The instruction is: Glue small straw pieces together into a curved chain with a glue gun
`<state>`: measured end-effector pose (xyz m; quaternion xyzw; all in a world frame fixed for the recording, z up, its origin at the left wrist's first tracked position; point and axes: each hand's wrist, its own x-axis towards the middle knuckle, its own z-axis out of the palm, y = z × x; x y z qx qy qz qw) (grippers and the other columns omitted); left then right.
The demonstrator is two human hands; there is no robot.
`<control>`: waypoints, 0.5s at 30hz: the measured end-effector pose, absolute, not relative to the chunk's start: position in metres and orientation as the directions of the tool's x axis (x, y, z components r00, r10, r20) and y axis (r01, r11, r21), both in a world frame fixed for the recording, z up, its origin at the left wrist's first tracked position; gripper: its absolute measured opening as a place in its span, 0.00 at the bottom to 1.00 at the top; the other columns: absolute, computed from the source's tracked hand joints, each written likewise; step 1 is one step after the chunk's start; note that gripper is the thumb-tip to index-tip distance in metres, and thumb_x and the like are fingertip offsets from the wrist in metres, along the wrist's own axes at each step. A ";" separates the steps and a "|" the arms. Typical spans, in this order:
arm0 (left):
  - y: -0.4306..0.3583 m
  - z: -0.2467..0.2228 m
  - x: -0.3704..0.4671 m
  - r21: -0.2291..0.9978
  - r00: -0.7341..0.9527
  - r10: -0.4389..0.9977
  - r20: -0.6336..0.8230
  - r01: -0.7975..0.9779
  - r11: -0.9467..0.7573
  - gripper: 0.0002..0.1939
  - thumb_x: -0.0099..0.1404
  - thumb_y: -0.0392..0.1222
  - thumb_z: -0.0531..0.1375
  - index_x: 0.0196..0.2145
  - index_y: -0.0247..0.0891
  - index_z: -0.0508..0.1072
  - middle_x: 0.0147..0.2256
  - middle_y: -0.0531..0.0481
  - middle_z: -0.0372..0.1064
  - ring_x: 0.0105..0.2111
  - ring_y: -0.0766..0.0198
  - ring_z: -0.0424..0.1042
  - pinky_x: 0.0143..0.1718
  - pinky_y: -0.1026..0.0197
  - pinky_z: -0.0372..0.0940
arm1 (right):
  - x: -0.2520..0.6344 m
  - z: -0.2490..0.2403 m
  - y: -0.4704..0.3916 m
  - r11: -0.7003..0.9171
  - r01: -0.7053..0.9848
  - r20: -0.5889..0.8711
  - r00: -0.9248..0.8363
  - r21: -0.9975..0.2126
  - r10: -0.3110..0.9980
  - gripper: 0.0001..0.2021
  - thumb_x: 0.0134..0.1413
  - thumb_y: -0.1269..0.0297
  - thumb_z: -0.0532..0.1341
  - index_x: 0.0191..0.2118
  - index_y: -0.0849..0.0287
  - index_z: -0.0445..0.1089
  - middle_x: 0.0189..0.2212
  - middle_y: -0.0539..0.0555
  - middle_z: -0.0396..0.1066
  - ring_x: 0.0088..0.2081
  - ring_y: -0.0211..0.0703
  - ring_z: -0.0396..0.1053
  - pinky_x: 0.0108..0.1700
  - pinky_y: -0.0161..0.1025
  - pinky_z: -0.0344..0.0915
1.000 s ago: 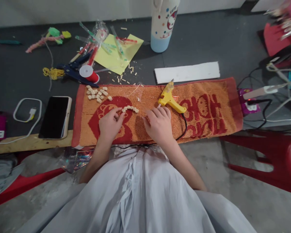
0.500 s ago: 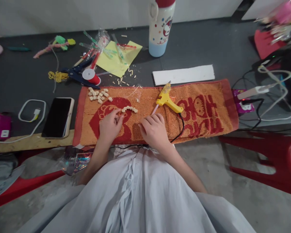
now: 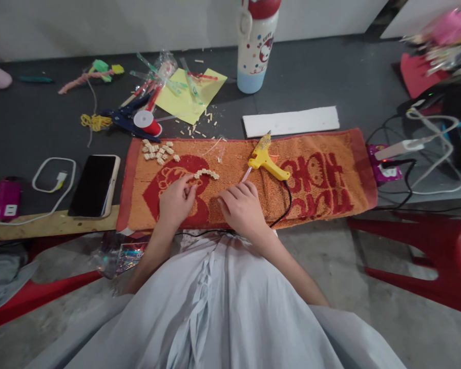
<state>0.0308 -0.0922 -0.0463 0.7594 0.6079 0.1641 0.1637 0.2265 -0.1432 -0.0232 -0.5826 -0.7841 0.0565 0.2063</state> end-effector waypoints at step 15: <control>-0.092 -0.045 0.031 0.450 0.212 0.976 0.040 0.869 -0.207 0.17 0.71 0.41 0.54 0.54 0.36 0.71 0.42 0.44 0.77 0.45 0.57 0.76 0.47 0.61 0.66 | 0.226 -0.024 -0.143 0.325 0.891 0.251 -0.252 -0.318 0.935 0.10 0.66 0.66 0.55 0.39 0.56 0.75 0.33 0.53 0.77 0.38 0.46 0.67 0.53 0.44 0.56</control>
